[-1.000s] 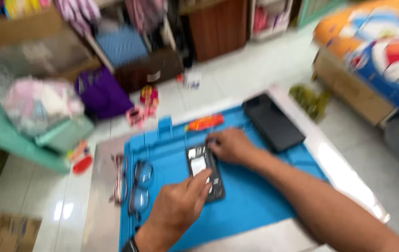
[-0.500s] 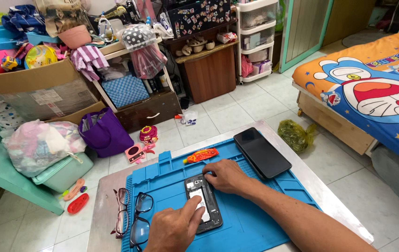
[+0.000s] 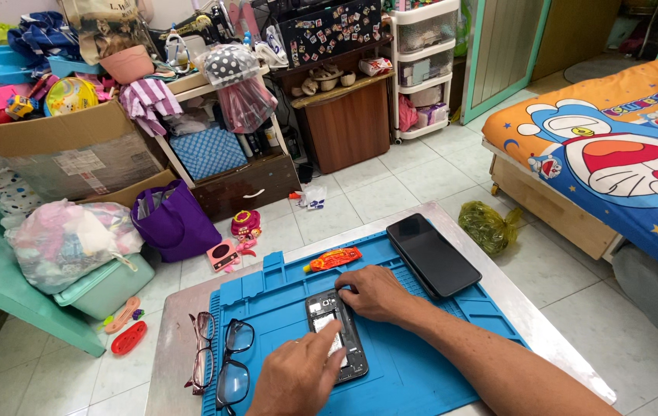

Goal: The person uses a small orange tool to pry and lift a white battery from the back of a disassembled smartphone. They then use their fingers to peel off the battery's adhesive backing and continue to adjust the battery within the phone's chassis.

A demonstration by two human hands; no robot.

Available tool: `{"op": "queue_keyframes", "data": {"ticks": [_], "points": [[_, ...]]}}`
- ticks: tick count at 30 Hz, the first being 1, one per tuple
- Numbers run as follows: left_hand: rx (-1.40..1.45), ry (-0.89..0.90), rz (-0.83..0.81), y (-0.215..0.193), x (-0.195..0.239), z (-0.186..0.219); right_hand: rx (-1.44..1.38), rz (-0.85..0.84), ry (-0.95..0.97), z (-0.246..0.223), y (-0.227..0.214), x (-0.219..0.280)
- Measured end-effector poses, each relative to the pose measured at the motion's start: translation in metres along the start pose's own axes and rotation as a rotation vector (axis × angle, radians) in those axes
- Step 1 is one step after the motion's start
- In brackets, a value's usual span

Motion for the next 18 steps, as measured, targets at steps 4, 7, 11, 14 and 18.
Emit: {"op": "queue_keyframes", "data": {"ticks": [4, 7, 11, 14, 18], "points": [[-0.003, -0.031, -0.006, 0.001, 0.002, -0.01, -0.01, -0.006, -0.004, 0.0, 0.001, 0.0], [0.201, 0.043, -0.144, -0.006, -0.002, 0.01, 0.001, -0.018, -0.001, 0.001, 0.004, 0.001], [0.172, 0.174, -0.072, -0.018, -0.001, 0.033, 0.009, -0.02, -0.004, 0.002, 0.005, -0.001], [-0.13, -0.066, -0.083, -0.001, -0.001, 0.003, 0.007, -0.004, -0.007, 0.002, 0.004, -0.001], [-0.273, -0.109, 0.05, -0.001, 0.006, -0.012, 0.004, 0.0, -0.017, 0.001, 0.004, -0.002]]}}
Point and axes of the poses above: each hand's wrist, its own x-axis away from the middle knuckle, its own y-axis out of the palm, z = x × y, the point moved 8 cm from there along -x, towards the middle knuckle, and after that the axes turned 13 degrees about -z, right-handed, at the moved point
